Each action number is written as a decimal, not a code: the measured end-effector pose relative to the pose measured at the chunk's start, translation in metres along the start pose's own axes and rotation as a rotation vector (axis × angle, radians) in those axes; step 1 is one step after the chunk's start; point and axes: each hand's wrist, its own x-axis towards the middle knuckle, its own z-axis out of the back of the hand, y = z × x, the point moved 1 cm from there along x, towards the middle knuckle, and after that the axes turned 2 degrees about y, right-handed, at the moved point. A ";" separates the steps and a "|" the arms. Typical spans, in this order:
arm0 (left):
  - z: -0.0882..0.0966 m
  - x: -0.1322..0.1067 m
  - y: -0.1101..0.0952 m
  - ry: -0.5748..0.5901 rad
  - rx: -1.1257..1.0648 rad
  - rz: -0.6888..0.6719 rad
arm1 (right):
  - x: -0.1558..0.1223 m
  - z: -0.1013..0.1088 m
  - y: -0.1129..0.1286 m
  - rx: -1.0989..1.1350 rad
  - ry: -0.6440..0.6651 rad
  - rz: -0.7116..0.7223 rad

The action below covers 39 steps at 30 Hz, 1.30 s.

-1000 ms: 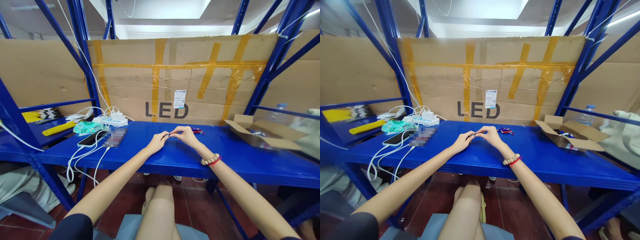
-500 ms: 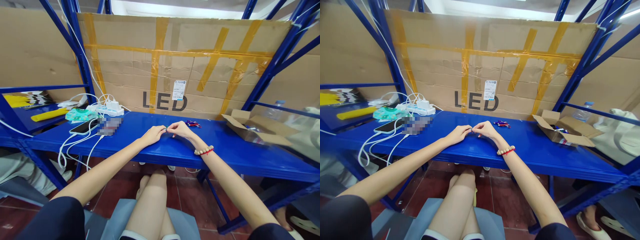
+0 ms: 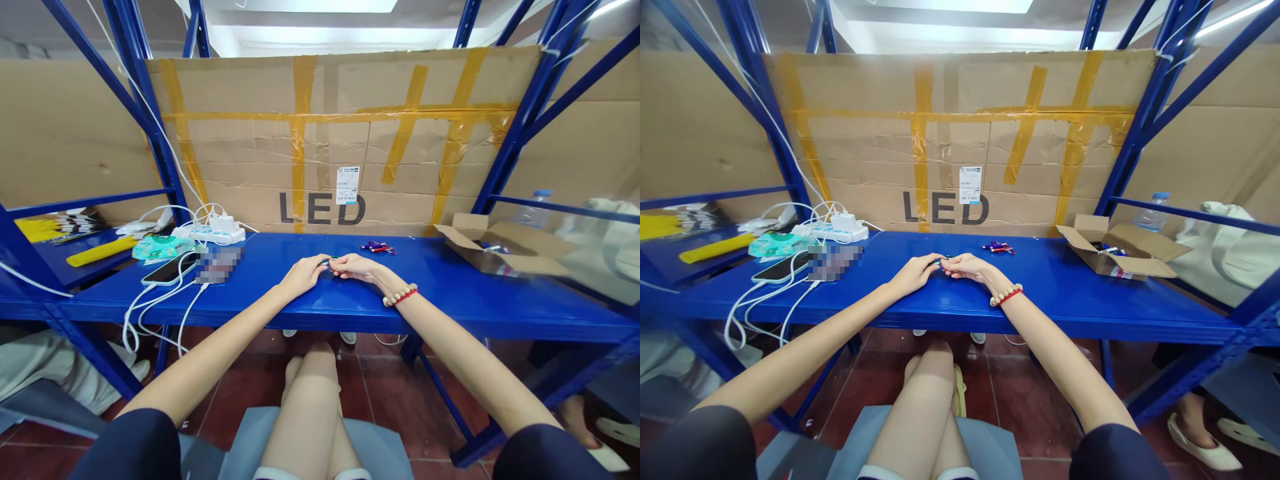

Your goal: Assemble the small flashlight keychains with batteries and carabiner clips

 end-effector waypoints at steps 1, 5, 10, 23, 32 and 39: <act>-0.001 0.001 0.001 0.018 0.008 0.009 | 0.001 0.000 0.000 -0.046 -0.012 0.005; -0.005 0.005 0.007 0.057 0.029 0.092 | 0.004 0.004 0.004 -0.416 -0.126 0.225; -0.004 0.007 0.010 0.065 -0.082 0.187 | 0.000 0.007 0.011 -0.774 -0.365 0.677; 0.001 0.002 0.012 0.214 -0.306 0.109 | -0.001 0.009 0.006 -0.801 -0.153 0.846; 0.005 0.002 0.010 0.216 -0.319 0.147 | -0.017 -0.001 0.010 -1.105 -0.257 0.989; 0.008 0.001 0.006 0.195 -0.285 0.145 | -0.016 -0.001 0.009 -1.325 -0.265 1.152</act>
